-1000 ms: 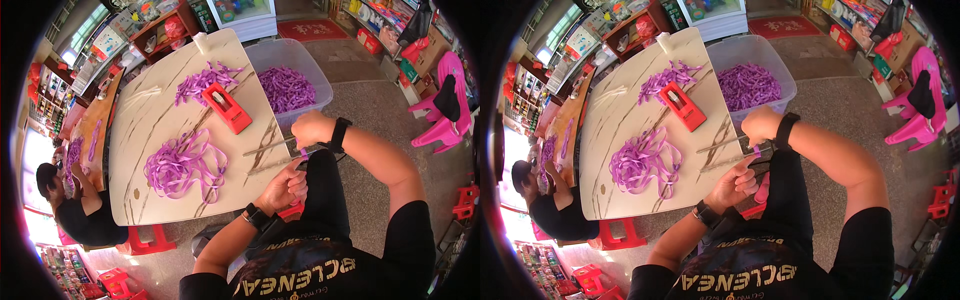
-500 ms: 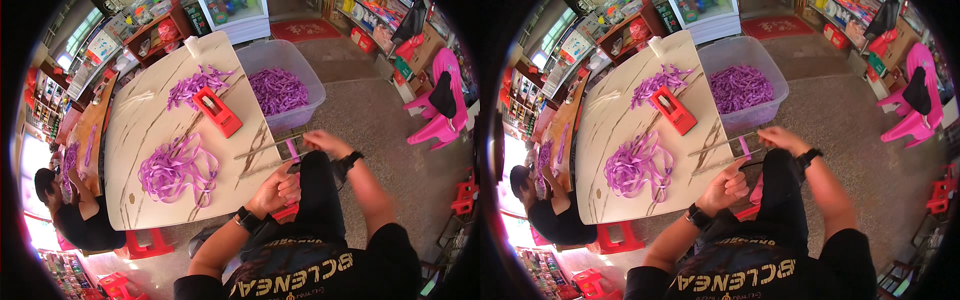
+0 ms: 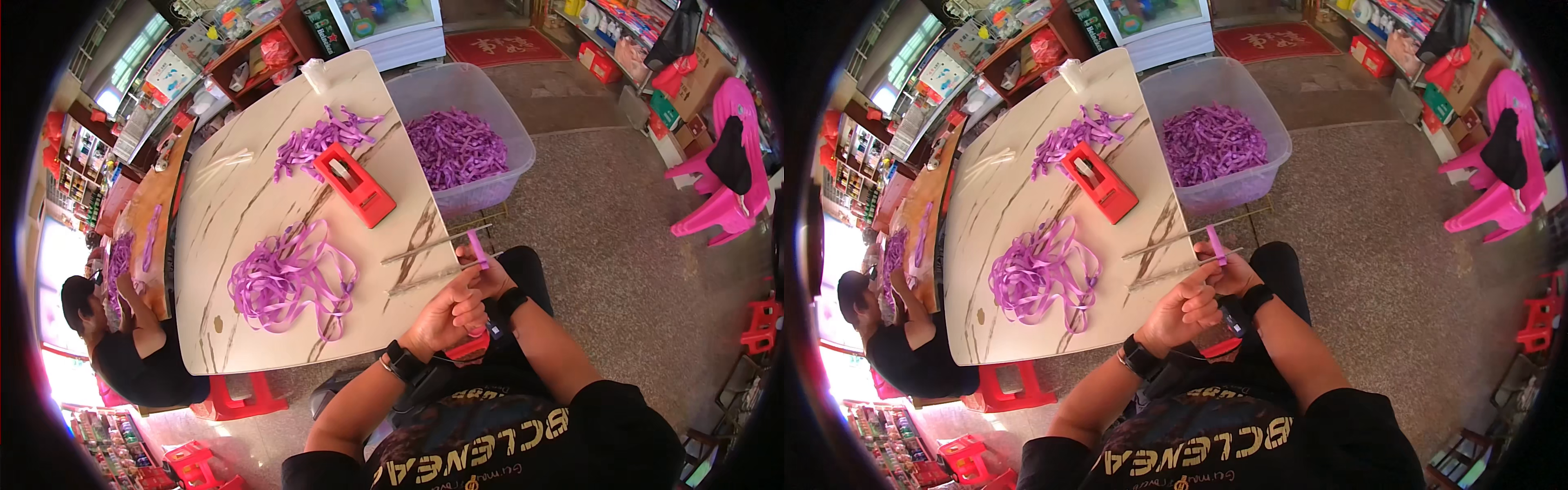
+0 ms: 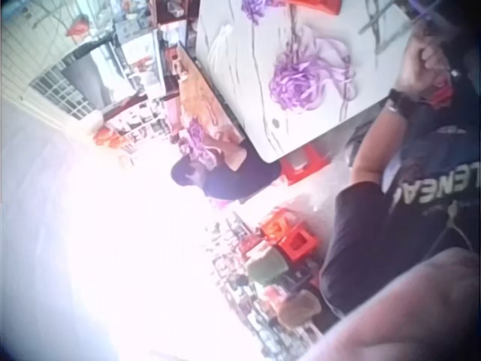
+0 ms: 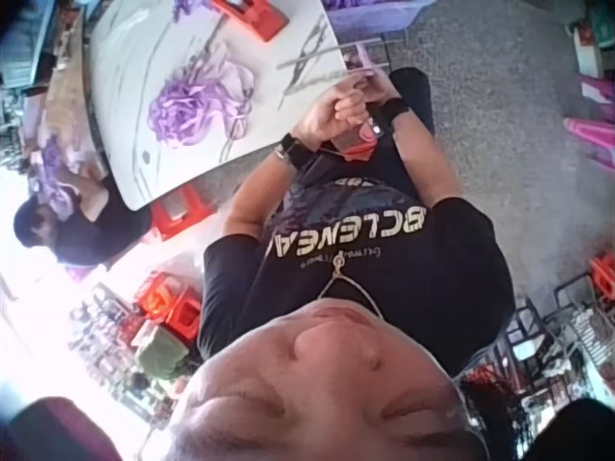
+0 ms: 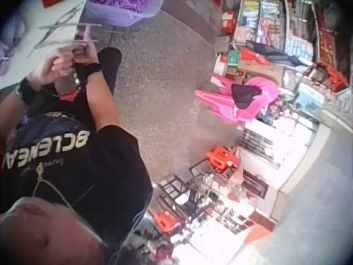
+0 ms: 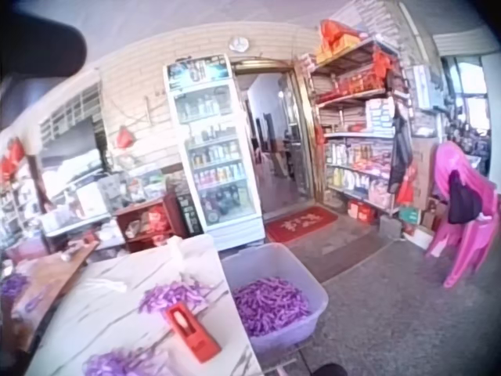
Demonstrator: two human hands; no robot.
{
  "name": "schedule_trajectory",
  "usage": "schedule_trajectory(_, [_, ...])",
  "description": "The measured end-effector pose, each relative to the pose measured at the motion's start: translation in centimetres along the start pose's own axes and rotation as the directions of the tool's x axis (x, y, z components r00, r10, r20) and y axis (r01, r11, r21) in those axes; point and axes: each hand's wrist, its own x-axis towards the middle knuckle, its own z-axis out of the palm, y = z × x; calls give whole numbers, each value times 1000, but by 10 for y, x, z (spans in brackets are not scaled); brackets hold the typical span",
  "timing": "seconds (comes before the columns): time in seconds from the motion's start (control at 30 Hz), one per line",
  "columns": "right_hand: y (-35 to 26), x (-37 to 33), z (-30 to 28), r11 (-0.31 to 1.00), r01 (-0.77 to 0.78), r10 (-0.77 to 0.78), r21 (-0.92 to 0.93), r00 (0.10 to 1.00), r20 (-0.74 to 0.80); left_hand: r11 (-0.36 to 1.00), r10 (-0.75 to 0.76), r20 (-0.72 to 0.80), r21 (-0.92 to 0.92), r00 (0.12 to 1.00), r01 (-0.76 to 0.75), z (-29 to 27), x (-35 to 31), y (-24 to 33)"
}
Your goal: Manufacturing decorative bows from purple ribbon using a wooden jig.
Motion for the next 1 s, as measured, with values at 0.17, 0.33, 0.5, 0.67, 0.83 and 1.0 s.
schedule_trajectory(0.17, [-2, -5, 11, 1000, 16, -15, -8, 998, 56, 999, -16, 26, 28, 1000, 15, -1, 0, 1])
schedule_trajectory(0.33, [-2, -3, 15, 999, 32, -31, -22, 999, 44, 999, -14, 26, 41, 1000, 13, 0, 0, 0])
schedule_trajectory(0.5, [-2, 2, -5, 999, -45, 51, -30, 966, 252, 1000, -12, 37, 24, 999, 11, -1, 0, 0])
schedule_trajectory(0.67, [-11, -16, 17, 993, 9, -1, -116, 998, 69, 1000, -10, 34, 21, 999, 9, 3, -1, 1])
schedule_trajectory(0.83, [-29, -29, 37, 958, 45, -64, -282, 996, -56, 1000, 9, 45, 4, 999, -9, 1, -1, 0])
schedule_trajectory(1.0, [-53, -40, 47, 837, -24, -44, -547, 993, -111, 1000, 6, 65, 7, 998, -7, 1, 0, 0])
